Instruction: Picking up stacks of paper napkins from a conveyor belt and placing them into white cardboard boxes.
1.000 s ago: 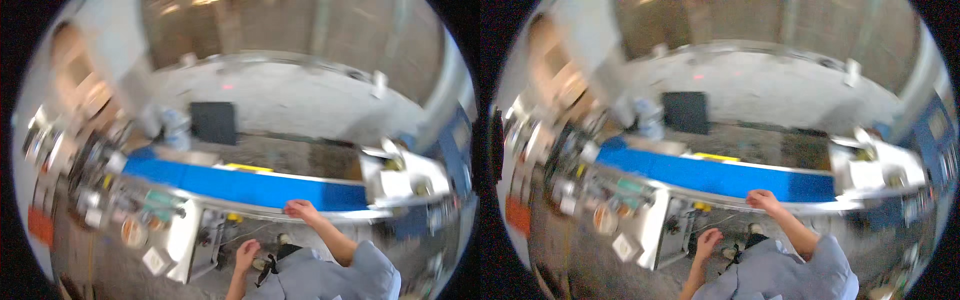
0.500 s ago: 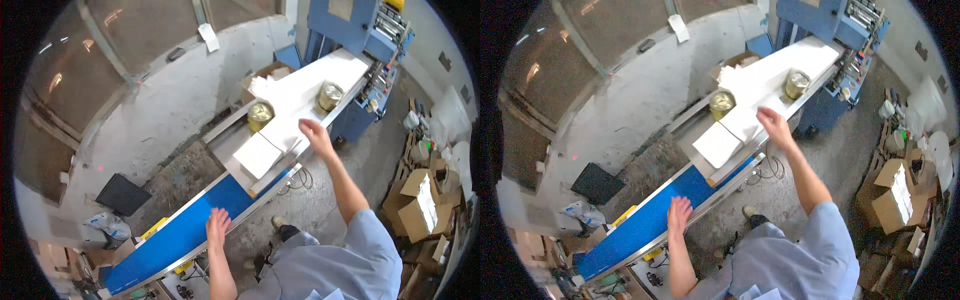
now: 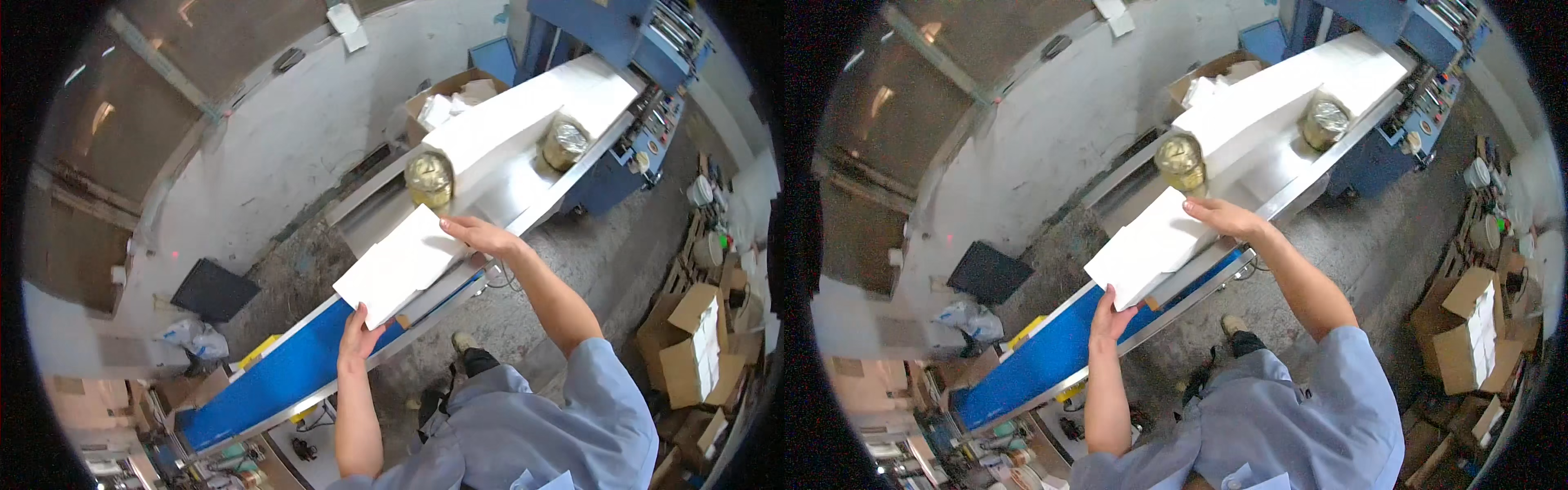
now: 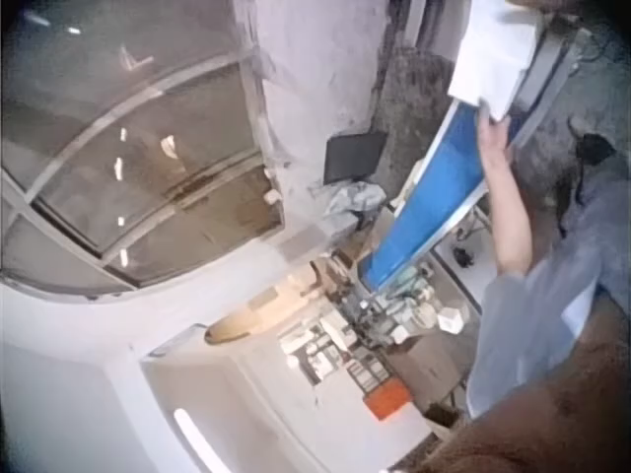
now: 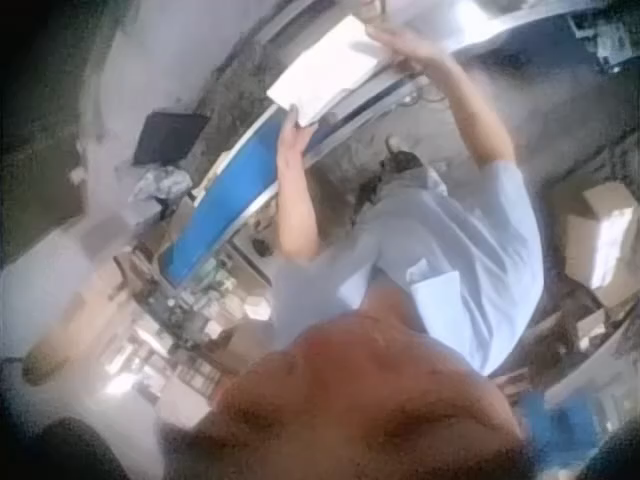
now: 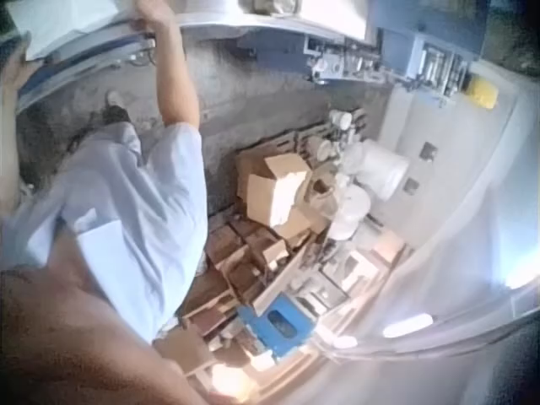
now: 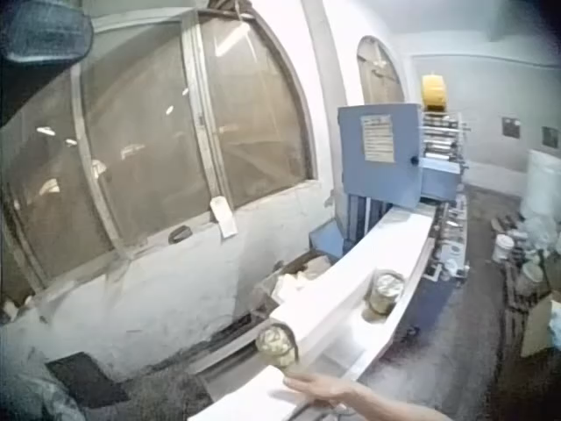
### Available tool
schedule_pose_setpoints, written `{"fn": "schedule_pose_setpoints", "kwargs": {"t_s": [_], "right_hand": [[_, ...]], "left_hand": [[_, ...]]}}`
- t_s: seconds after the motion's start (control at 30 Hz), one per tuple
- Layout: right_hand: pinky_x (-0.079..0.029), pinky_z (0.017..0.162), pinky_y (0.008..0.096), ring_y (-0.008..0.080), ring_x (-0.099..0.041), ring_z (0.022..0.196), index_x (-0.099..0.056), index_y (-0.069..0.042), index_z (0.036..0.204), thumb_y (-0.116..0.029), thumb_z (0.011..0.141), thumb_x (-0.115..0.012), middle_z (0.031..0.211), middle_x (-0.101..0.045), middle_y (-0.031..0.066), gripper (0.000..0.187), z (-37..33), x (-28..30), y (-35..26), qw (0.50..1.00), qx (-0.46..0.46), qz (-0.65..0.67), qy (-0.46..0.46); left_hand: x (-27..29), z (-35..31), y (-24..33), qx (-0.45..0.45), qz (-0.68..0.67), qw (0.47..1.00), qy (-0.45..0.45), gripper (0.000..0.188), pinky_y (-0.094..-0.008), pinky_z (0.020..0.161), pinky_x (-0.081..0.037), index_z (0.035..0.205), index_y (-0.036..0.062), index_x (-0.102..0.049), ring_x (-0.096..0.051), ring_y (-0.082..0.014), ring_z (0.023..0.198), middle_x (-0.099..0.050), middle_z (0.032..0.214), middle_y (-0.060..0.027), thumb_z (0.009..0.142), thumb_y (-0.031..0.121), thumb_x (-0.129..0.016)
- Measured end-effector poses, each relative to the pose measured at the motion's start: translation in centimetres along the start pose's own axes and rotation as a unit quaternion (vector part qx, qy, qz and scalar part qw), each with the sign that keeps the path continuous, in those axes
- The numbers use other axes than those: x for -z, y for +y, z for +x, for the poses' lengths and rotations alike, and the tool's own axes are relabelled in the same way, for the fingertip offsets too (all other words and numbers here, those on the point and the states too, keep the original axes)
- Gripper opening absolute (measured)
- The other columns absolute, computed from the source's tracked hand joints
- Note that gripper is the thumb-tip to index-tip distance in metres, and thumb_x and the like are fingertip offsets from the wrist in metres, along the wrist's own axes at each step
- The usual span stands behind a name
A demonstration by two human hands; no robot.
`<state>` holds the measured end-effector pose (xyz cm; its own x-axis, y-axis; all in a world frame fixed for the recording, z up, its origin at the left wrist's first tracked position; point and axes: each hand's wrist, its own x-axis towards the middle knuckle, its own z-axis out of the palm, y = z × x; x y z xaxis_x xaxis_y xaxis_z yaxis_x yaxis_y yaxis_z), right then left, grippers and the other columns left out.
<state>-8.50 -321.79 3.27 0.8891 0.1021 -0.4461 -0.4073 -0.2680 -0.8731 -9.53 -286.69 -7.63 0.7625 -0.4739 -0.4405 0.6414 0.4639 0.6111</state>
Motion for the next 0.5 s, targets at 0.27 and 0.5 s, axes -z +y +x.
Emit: {"fn": "schedule_pose_setpoints", "kwargs": {"t_s": [0.27, 0.5], "right_hand": [[-0.040, 0.103, 0.0318, 0.0187, -0.051, 0.121, -0.049, 0.003, 0.133, -0.025, 0.097, -0.057, 0.131, -0.056, 0.0141, 0.046, -3.1, -15.4, -7.2, 0.947, 0.278, 0.159, 0.014], [-0.047, 0.095, 0.0431, 0.0247, -0.053, 0.119, -0.032, -0.008, 0.147, -0.057, 0.094, -0.050, 0.133, -0.053, 0.0127, 0.075, -0.4, -40.7, -4.7, 0.889, -0.101, 0.307, -0.326]], "left_hand": [[10.4, -11.3, 1.1, -0.124, -0.128, 0.983, 0.053, 0.069, -0.0524, 0.105, -0.038, 0.139, 0.0025, -0.040, -0.051, -0.0329, 0.124, -0.053, 0.134, -0.0135, 0.084, 0.027, -0.073], [20.1, -28.3, 2.2, -0.266, -0.123, 0.956, 0.031, 0.073, -0.0439, 0.103, -0.041, 0.139, 0.0015, -0.041, -0.049, -0.0281, 0.127, -0.052, 0.136, -0.0125, 0.077, 0.018, -0.076]]}}
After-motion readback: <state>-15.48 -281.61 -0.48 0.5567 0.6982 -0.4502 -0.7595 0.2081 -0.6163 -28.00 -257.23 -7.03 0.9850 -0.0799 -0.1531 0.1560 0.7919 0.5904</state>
